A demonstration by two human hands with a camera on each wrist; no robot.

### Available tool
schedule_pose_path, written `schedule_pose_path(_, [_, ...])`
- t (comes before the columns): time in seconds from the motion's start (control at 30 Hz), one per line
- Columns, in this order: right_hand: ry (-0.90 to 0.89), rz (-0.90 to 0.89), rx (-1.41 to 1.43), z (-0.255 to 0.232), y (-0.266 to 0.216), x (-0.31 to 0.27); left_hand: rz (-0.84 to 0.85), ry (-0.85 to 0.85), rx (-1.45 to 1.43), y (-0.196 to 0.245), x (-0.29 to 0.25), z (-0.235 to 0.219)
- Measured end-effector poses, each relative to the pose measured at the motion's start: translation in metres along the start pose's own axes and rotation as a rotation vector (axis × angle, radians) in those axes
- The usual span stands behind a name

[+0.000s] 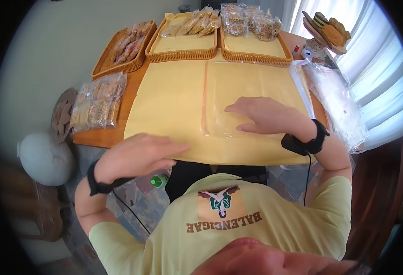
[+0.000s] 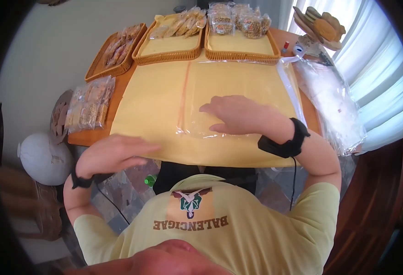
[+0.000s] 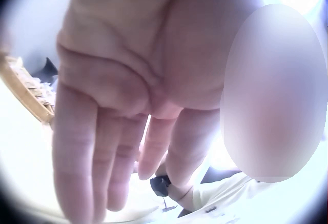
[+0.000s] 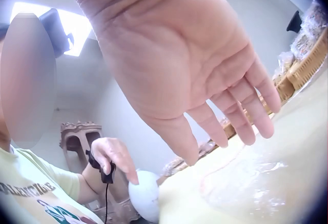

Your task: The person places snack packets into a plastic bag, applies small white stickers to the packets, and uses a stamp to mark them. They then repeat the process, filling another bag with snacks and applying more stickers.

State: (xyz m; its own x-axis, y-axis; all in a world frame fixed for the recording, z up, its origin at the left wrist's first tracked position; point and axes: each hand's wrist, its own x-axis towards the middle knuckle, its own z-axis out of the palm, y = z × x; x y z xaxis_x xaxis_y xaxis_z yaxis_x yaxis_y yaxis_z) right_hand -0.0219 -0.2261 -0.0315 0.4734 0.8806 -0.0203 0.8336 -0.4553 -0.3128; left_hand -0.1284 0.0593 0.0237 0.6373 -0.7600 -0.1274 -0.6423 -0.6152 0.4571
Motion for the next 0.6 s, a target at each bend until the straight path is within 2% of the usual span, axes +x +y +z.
schedule_pose_path(0.03, [0.003,0.006,-0.003,0.003,0.002,0.001,-0.011,0.005,0.133,-0.009,0.015,0.001])
schedule_pose_path(0.07, [-0.074,0.041,0.031,0.007,0.001,0.000,-0.004,0.003,0.131,-0.019,0.031,0.002])
schedule_pose_path(0.1, [-0.150,0.077,0.068,0.012,-0.001,-0.002,0.038,0.083,0.125,-0.029,0.047,0.004])
schedule_pose_path(0.13, [-0.152,0.086,0.074,0.016,-0.005,-0.004,0.079,0.161,0.115,-0.039,0.061,0.007])
schedule_pose_path(0.2, [-0.096,0.090,-0.063,0.025,-0.016,-0.009,0.088,0.188,0.082,-0.061,0.088,0.015])
schedule_pose_path(0.23, [-0.094,0.104,-0.063,0.027,-0.020,-0.014,0.093,0.223,0.057,-0.068,0.098,0.017])
schedule_pose_path(0.27, [-0.005,0.063,-0.009,0.027,-0.023,-0.020,0.107,0.218,0.056,-0.071,0.104,0.019])
schedule_pose_path(0.3, [0.084,0.022,0.045,0.026,-0.024,-0.026,0.098,0.203,0.137,-0.071,0.108,0.022])
schedule_pose_path(0.37, [0.103,0.070,0.063,0.027,-0.019,-0.038,0.089,0.181,0.208,-0.074,0.111,0.025])
schedule_pose_path(0.4, [0.121,0.102,0.078,0.026,-0.016,-0.043,0.021,0.145,0.232,-0.075,0.110,0.025])
schedule_pose_path(0.43, [0.119,0.104,0.085,0.025,-0.012,-0.046,-0.048,0.110,0.260,-0.077,0.109,0.024])
schedule_pose_path(0.53, [0.112,0.083,0.024,0.016,-0.006,-0.046,-0.069,0.084,0.250,-0.087,0.108,0.025])
schedule_pose_path(0.57, [0.022,0.113,0.082,0.009,-0.003,-0.038,-0.065,0.078,0.251,-0.088,0.109,0.026])
schedule_pose_path(0.6, [-0.069,0.142,0.139,0.004,0.000,-0.029,0.009,0.123,0.229,-0.088,0.109,0.027])
